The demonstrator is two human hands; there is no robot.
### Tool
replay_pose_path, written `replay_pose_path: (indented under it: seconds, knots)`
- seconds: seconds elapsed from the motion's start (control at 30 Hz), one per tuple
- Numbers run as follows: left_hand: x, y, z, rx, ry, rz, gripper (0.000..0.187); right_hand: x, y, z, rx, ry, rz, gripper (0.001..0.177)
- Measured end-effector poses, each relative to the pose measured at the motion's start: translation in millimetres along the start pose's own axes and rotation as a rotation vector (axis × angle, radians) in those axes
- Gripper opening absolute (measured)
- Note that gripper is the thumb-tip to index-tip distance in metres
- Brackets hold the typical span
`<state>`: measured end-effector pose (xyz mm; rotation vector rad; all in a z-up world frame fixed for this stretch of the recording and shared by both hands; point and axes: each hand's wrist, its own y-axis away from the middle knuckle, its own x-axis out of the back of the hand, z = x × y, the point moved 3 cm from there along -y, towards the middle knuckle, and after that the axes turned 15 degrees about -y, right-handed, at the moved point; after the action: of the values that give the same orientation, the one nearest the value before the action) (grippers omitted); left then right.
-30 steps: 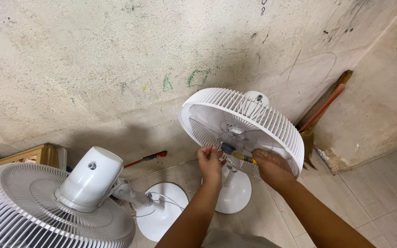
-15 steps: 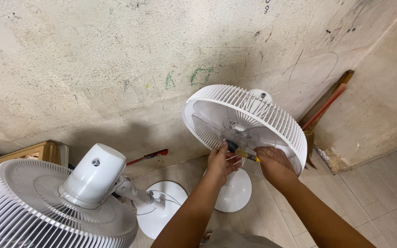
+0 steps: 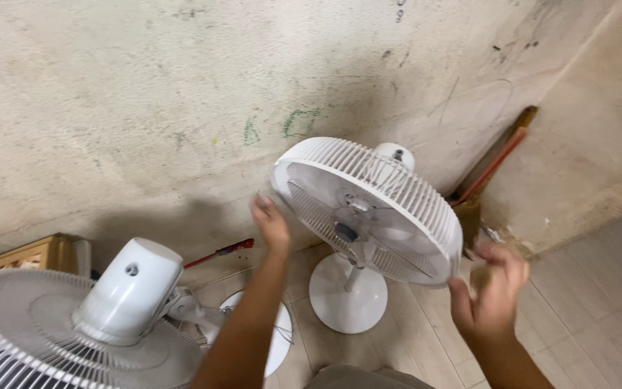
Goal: The person disassembles a standing electric fan by removing the front grille, fan blades, and rear grille using a screwdriver and a brush. The removed parts are placed on a nearby desk.
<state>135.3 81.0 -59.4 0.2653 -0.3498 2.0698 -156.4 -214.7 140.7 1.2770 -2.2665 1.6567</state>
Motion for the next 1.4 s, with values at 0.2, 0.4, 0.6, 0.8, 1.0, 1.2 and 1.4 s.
replay_pose_path:
  seconds: [0.2,0.4,0.6,0.8,1.0,1.2,1.4]
  knots:
    - [1,-61,17,-0.274,0.038,-0.475,0.060,-25,-12,36,-0.288,-0.144,-0.062,0.053]
    - [-11,-59,31,-0.050,-0.177,-0.512,0.056,-40,18,89,-0.380,-0.126,-0.086,0.044]
    - [0,-47,69,-0.185,-0.382,-0.384,0.053,-41,0,119,-0.451,-0.059,-0.093,0.044]
    - [10,-42,126,-0.145,-0.600,-0.468,0.058,-25,-35,119,-0.376,-0.080,-0.044,0.055]
    - [16,-37,155,-0.106,-0.683,-0.524,0.060,-23,-36,135,-0.530,-0.075,-0.076,0.055]
    - [22,-29,155,-0.232,-0.521,-0.473,0.054,-20,-13,137,-0.460,-0.149,-0.020,0.062]
    - [21,-24,138,-0.281,-0.390,-0.438,0.053,-15,-6,111,-0.390,-0.216,0.030,0.069]
